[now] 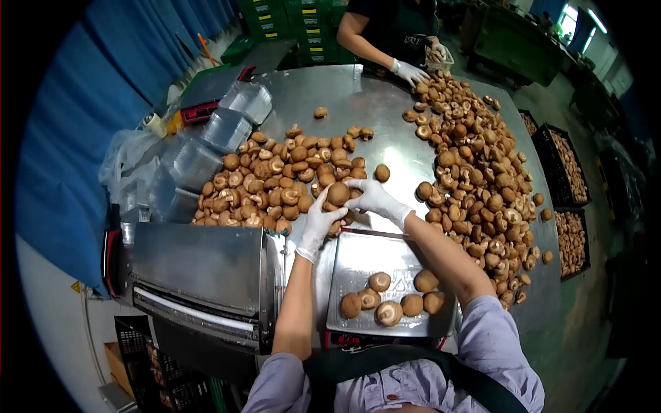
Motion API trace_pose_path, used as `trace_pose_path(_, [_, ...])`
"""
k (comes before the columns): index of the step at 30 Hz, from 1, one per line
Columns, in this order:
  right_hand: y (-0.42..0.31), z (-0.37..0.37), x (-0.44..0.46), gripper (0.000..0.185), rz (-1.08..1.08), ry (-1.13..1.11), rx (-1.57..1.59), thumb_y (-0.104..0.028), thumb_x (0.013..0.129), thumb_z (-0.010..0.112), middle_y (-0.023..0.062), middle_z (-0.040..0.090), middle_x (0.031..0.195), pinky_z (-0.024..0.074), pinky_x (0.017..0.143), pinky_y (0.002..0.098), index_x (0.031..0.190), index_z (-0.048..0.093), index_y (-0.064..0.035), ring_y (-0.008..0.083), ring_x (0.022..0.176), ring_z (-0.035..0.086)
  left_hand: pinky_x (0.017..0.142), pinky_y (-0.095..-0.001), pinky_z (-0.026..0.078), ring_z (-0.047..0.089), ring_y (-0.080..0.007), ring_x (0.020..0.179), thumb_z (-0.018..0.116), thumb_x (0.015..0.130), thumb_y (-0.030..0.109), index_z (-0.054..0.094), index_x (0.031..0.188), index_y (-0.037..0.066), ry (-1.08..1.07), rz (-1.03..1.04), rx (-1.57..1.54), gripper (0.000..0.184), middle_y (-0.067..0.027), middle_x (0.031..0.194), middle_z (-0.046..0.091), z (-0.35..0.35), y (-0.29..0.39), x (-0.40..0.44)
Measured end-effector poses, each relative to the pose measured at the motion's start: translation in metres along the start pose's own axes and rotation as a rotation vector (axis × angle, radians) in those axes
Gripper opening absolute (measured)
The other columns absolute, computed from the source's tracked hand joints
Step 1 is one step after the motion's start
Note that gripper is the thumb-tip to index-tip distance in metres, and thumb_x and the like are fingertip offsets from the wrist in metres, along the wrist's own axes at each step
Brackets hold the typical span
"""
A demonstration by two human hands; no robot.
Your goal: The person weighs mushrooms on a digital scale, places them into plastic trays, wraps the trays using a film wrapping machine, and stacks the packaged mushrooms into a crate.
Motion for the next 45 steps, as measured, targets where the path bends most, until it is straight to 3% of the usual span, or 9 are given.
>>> trace_pose_path(1, [-0.009, -0.002, -0.011, 0.053, 0.004, 0.003, 0.022, -0.007, 0.074, 0.072, 0.0061, 0.062, 0.089, 0.05, 0.056, 0.0242, 0.123, 0.053, -0.0029, 0.0108, 0.071, 0.058, 0.064, -0.0216, 0.051, 0.061, -0.0106, 0.075, 0.071, 0.076, 0.003, 0.04, 0.137, 0.003, -0.017, 0.088, 0.026, 0.068, -0.0071, 0.097, 0.062, 0.005, 0.015, -0.005])
trace_pose_path(4, [-0.046, -0.015, -0.058, 0.057, -0.015, 0.067, 0.06, -0.012, 0.072, 0.073, 0.0093, 0.063, 0.096, 0.0511, 0.067, 0.0262, 0.123, 0.05, -0.0015, 0.0133, 0.079, 0.06, 0.064, -0.0214, 0.05, 0.06, -0.0093, 0.075, 0.073, 0.075, 0.008, 0.047, 0.132, 0.003, -0.089, 0.176, 0.252, 0.063, -0.0064, 0.099, 0.062, 0.029, 0.057, -0.031])
trace_pose_path(5, [-0.052, -0.018, -0.074, 0.057, -0.08, 0.087, 0.038, -0.012, 0.072, 0.073, 0.01, 0.063, 0.099, 0.051, 0.073, 0.0272, 0.123, 0.05, -0.0021, 0.0147, 0.084, 0.061, 0.093, -0.0261, 0.044, 0.054, -0.0143, 0.108, 0.075, 0.074, 0.013, 0.047, 0.133, 0.004, -0.131, 0.109, 0.283, 0.066, -0.0093, 0.124, 0.056, 0.039, 0.062, -0.043])
trace_pose_path(7, [-0.065, -0.02, -0.114, 0.054, -0.063, 0.083, 0.067, -0.012, 0.072, 0.073, 0.0121, 0.063, 0.105, 0.0483, 0.087, 0.0297, 0.121, 0.05, -0.004, 0.0178, 0.096, 0.061, 0.087, -0.0263, 0.046, 0.057, -0.0143, 0.1, 0.074, 0.075, 0.013, 0.047, 0.133, 0.004, -0.176, 0.153, 0.365, 0.064, -0.0076, 0.113, 0.06, 0.069, 0.086, -0.076])
trace_pose_path(12, [-0.069, -0.017, -0.211, 0.055, -0.202, 0.206, -0.286, -0.022, 0.075, 0.071, 0.0187, 0.066, 0.096, 0.052, 0.08, 0.034, 0.123, 0.05, -0.0062, 0.0291, 0.089, 0.066, 0.089, -0.0283, 0.046, 0.059, -0.0192, 0.101, 0.075, 0.072, 0.025, 0.049, 0.132, 0.007, -0.343, 0.127, 0.736, 0.067, -0.0113, 0.112, 0.061, 0.115, 0.07, -0.138])
trace_pose_path(13, [-0.052, -0.013, -0.224, 0.057, -0.067, 0.187, -0.314, -0.029, 0.075, 0.07, 0.019, 0.066, 0.097, 0.052, 0.081, 0.0374, 0.123, 0.05, -0.0059, 0.0349, 0.09, 0.065, 0.084, -0.0296, 0.049, 0.063, -0.0241, 0.094, 0.074, 0.072, 0.024, 0.05, 0.131, 0.012, -0.331, 0.343, 0.879, 0.065, -0.0136, 0.107, 0.063, 0.122, 0.066, -0.147])
trace_pose_path(16, [-0.042, 0.009, -0.249, 0.069, -0.09, 0.171, -0.761, -0.033, 0.075, 0.072, 0.0189, 0.048, 0.13, 0.0486, 0.088, 0.0378, 0.133, 0.042, -0.0107, 0.0363, 0.114, 0.051, 0.077, -0.0331, 0.051, 0.062, -0.0299, 0.088, 0.07, 0.072, 0.025, 0.052, 0.128, 0.022, -0.283, 0.225, 1.373, 0.059, -0.0074, 0.104, 0.062, 0.131, 0.049, -0.161])
trace_pose_path(31, [-0.055, 0.01, -0.293, 0.063, -0.266, 0.385, -0.868, -0.03, 0.071, 0.074, 0.0174, 0.047, 0.131, 0.0481, 0.089, 0.0377, 0.126, 0.05, -0.0096, 0.0331, 0.116, 0.049, 0.082, -0.0306, 0.049, 0.06, -0.0254, 0.09, 0.065, 0.074, 0.014, 0.046, 0.132, 0.015, 0.038, 0.401, 1.07, 0.062, -0.0102, 0.123, 0.052, 0.061, 0.076, -0.175])
trace_pose_path(45, [-0.049, -0.007, -0.307, 0.053, -0.275, 0.525, -0.746, -0.018, 0.071, 0.074, 0.0137, 0.056, 0.121, 0.0438, 0.094, 0.0386, 0.12, 0.056, -0.0085, 0.0314, 0.114, 0.051, 0.086, -0.0363, 0.047, 0.06, -0.0307, 0.1, 0.064, 0.076, 0.016, 0.058, 0.118, 0.013, 0.393, 0.121, 1.148, 0.043, -0.0129, 0.111, 0.061, -0.041, -0.002, -0.132])
Point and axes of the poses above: each hand's wrist, its own x-axis towards the middle knuckle, its own z-axis out of the palm, y = z × x, the point moved 10 cm from there along x, towards the middle knuckle
